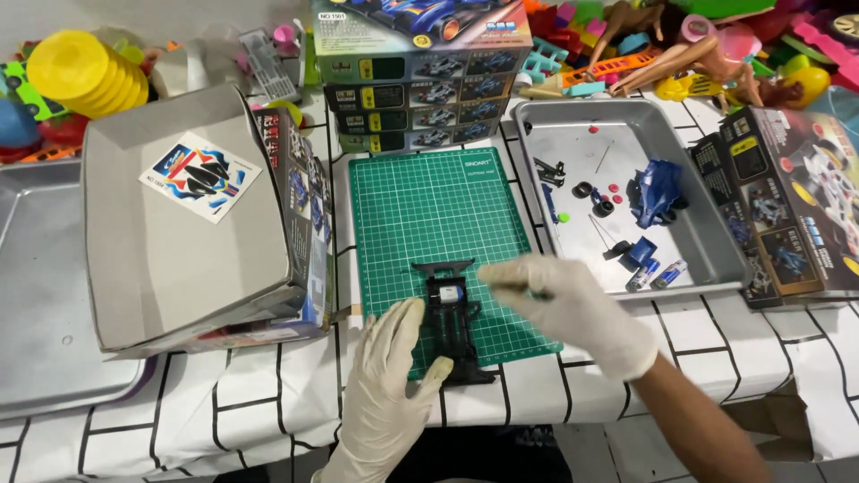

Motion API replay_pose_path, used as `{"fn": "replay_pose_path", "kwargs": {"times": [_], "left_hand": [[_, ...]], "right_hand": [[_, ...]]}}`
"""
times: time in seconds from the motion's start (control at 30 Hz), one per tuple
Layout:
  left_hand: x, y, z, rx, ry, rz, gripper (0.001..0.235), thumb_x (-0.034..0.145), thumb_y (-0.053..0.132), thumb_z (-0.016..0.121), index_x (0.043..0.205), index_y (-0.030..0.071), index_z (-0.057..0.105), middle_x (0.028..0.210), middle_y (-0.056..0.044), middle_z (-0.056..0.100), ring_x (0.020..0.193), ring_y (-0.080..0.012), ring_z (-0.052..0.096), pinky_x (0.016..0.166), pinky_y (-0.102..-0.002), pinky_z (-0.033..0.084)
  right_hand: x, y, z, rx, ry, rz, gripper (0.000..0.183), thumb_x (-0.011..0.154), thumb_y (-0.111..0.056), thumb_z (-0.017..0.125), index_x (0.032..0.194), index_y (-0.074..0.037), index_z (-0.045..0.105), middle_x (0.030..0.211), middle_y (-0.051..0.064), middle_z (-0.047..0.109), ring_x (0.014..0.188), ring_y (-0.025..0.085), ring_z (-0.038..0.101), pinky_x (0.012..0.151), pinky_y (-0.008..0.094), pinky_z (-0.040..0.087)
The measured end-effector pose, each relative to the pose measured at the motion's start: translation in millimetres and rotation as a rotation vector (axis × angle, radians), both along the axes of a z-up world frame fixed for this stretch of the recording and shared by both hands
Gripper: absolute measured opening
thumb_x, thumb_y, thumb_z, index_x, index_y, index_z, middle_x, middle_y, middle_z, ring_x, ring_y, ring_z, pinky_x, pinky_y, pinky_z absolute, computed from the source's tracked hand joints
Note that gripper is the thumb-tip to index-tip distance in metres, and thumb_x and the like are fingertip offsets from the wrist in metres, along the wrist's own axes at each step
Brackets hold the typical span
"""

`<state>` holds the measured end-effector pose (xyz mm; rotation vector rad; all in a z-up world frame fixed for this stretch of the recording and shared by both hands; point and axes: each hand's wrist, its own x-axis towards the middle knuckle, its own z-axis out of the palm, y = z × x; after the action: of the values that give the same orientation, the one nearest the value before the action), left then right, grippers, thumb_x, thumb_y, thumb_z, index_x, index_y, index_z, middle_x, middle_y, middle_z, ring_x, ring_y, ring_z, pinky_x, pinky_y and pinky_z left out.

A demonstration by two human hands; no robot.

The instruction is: A person wearing gloves assembles a mini 4WD toy car, starting from unboxing to installing batteries and chassis components.

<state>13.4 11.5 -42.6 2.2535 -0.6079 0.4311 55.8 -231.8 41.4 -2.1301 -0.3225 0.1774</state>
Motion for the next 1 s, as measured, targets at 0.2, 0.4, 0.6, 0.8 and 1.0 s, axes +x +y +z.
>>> {"fn": "replay_pose_path", "kwargs": {"times": [0.2,0.4,0.6,0.8,1.0], "left_hand": [[10,-1,23,-0.027,-0.079,-0.133,0.007,0.089,0.016,0.072,0.096,0.016,0.072,0.089,0.002,0.068,0.081,-0.0210,0.062,0.078,-0.039,0.049],[10,-8,-6,0.006,-0.113,-0.108,0.014,0.083,0.004,0.065,0.085,0.017,0.066,0.081,0.005,0.061,0.075,-0.0205,0.055,0.077,-0.038,0.044],[14,-5,-5,0.048,0.055,-0.105,0.009,0.086,0.016,0.074,0.085,0.025,0.074,0.074,0.007,0.054,0.075,-0.0193,0.052,0.081,-0.040,0.043],[28,-5,-12,0.124,0.111,-0.187,0.014,0.082,0.018,0.068,0.086,0.025,0.079,0.068,0.007,0.053,0.074,-0.0210,0.048,0.079,-0.041,0.039],[41,-8,2,0.284,0.374,-0.249,0.014,0.085,0.024,0.070,0.084,0.031,0.083,0.070,0.010,0.060,0.080,-0.0197,0.055,0.091,-0.040,0.037]], "right_hand": [[-36,21,-68,0.079,-0.463,0.148,0.039,0.088,-0.004,0.079,0.125,-0.010,0.068,0.112,0.003,0.080,0.099,0.016,0.080,0.091,0.025,0.067],[-43,17,-95,0.024,-0.519,0.122,0.032,0.091,-0.005,0.075,0.121,-0.009,0.067,0.117,0.003,0.078,0.101,0.018,0.080,0.091,0.027,0.066],[-58,14,-94,0.094,-0.475,-0.039,0.028,0.083,-0.001,0.080,0.110,-0.004,0.070,0.113,0.010,0.078,0.103,0.019,0.079,0.092,0.027,0.067],[-65,10,-97,-0.074,-0.563,0.128,0.063,0.089,-0.006,0.080,0.145,-0.007,0.051,0.129,0.005,0.073,0.100,0.018,0.076,0.088,0.030,0.064],[-65,8,-102,-0.121,-0.537,0.211,0.068,0.092,-0.010,0.078,0.150,-0.008,0.043,0.124,0.009,0.071,0.097,0.024,0.073,0.087,0.034,0.061]]}}
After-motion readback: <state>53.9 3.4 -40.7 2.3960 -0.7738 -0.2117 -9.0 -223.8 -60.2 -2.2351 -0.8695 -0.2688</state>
